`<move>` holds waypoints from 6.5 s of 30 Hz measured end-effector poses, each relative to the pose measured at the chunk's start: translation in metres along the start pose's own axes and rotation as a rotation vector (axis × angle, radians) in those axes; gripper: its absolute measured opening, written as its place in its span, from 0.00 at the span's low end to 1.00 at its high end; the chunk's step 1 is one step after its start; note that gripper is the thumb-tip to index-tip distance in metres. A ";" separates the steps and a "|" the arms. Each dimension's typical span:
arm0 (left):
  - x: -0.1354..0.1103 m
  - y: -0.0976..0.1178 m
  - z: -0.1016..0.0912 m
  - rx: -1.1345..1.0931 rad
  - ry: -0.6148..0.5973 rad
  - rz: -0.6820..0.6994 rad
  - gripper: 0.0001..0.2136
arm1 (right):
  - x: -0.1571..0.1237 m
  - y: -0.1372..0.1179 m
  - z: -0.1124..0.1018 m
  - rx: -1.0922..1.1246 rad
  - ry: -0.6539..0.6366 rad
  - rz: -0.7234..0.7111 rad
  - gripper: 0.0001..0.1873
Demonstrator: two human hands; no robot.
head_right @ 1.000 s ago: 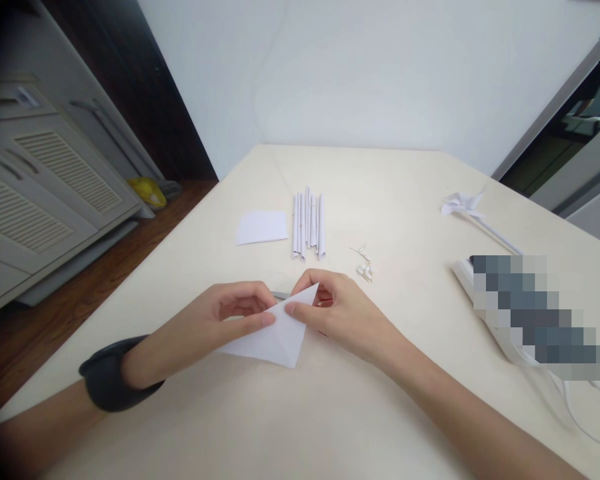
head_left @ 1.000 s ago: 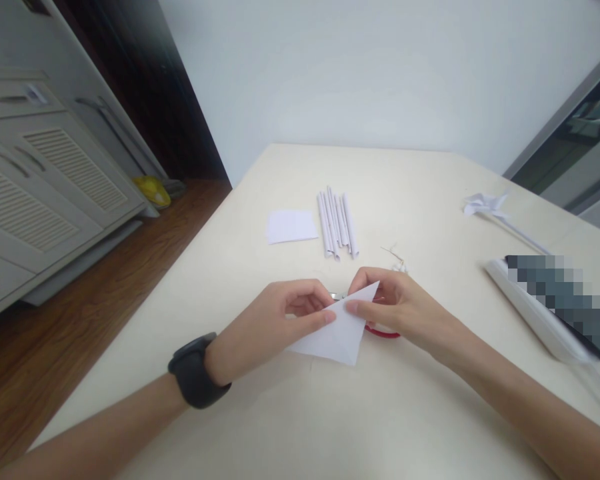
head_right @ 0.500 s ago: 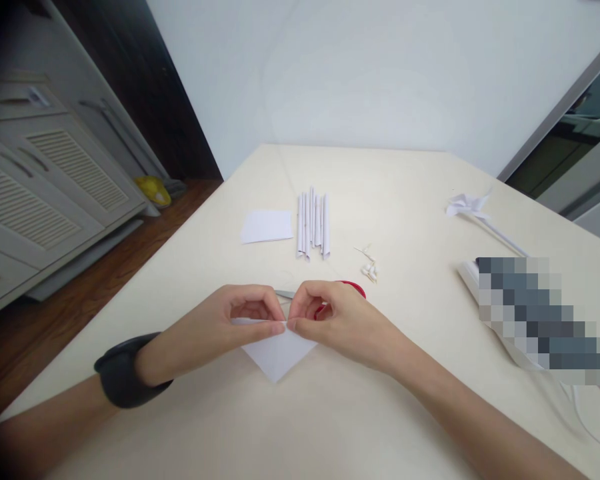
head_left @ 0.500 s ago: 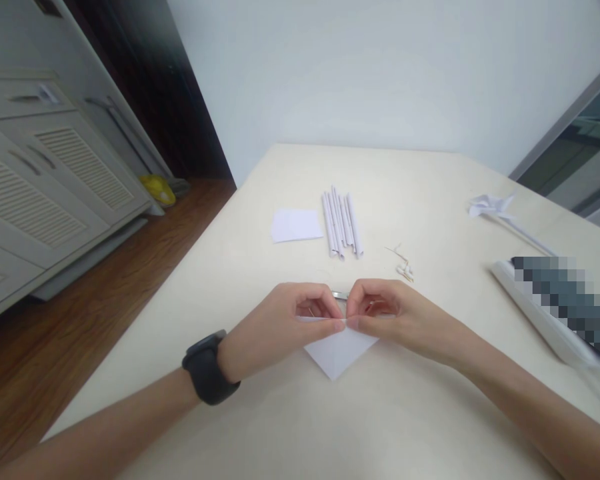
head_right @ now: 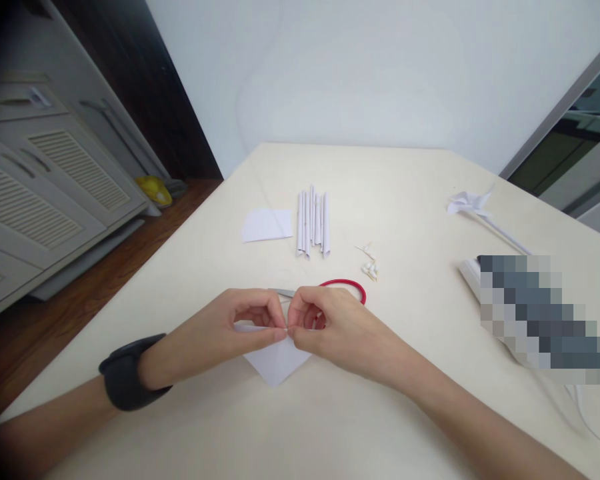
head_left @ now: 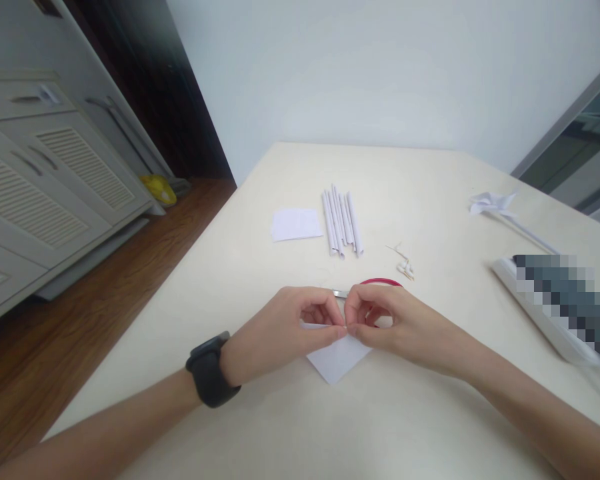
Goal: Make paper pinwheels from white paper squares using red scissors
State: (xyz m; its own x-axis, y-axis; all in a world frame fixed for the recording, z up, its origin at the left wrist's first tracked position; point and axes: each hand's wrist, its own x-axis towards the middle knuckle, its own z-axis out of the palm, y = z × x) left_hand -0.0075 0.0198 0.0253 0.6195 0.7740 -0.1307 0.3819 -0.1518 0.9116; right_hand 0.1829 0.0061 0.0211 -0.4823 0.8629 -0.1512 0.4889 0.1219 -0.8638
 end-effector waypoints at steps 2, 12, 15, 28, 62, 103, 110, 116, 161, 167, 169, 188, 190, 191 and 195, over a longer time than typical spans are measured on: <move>0.000 0.000 0.000 0.013 0.010 -0.006 0.04 | 0.000 0.000 0.000 -0.001 0.002 0.013 0.02; -0.001 0.001 0.002 0.019 0.048 -0.018 0.05 | 0.001 0.000 -0.003 -0.021 -0.015 0.020 0.03; -0.001 0.002 0.001 0.018 0.056 -0.024 0.05 | 0.001 0.000 -0.003 -0.026 -0.010 0.023 0.02; 0.000 0.004 -0.001 0.022 0.045 -0.020 0.05 | 0.002 0.000 -0.006 -0.042 -0.029 0.027 0.04; 0.000 0.001 -0.008 0.024 0.089 -0.049 0.06 | 0.000 0.009 -0.033 -0.106 -0.100 0.054 0.06; 0.002 0.003 -0.001 0.058 0.012 0.013 0.04 | -0.002 -0.004 -0.006 -0.268 -0.003 -0.188 0.09; 0.003 0.005 -0.011 0.064 0.060 -0.018 0.05 | -0.003 -0.005 -0.016 -0.203 0.011 -0.115 0.10; 0.001 0.004 -0.017 0.062 0.069 -0.006 0.05 | -0.004 -0.003 -0.024 -0.136 -0.021 -0.054 0.10; -0.001 0.006 -0.021 -0.301 -0.194 0.046 0.22 | 0.004 0.005 -0.012 0.200 -0.086 0.012 0.18; 0.000 -0.001 -0.017 -0.333 -0.071 0.072 0.22 | 0.002 0.000 -0.012 0.132 -0.109 0.001 0.13; 0.000 -0.001 -0.017 -0.333 -0.042 0.072 0.20 | 0.001 -0.002 -0.012 0.119 -0.097 0.010 0.14; 0.002 -0.005 -0.019 -0.399 0.008 0.011 0.19 | 0.000 -0.007 -0.014 0.060 0.044 -0.047 0.14; 0.001 -0.006 -0.019 -0.438 0.007 0.016 0.19 | 0.000 -0.008 -0.014 0.033 0.080 -0.047 0.11; 0.001 -0.007 -0.019 -0.451 0.008 0.020 0.19 | 0.000 -0.008 -0.014 0.014 0.099 -0.037 0.10; 0.002 -0.009 -0.019 -0.492 -0.018 0.032 0.21 | 0.001 -0.005 -0.015 0.004 0.143 0.005 0.08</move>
State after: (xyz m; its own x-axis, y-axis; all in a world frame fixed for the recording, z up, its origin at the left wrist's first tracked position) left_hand -0.0227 0.0338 0.0242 0.6389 0.7624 -0.1024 -0.0042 0.1366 0.9906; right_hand 0.1912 0.0136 0.0324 -0.3707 0.9248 -0.0860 0.4880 0.1152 -0.8652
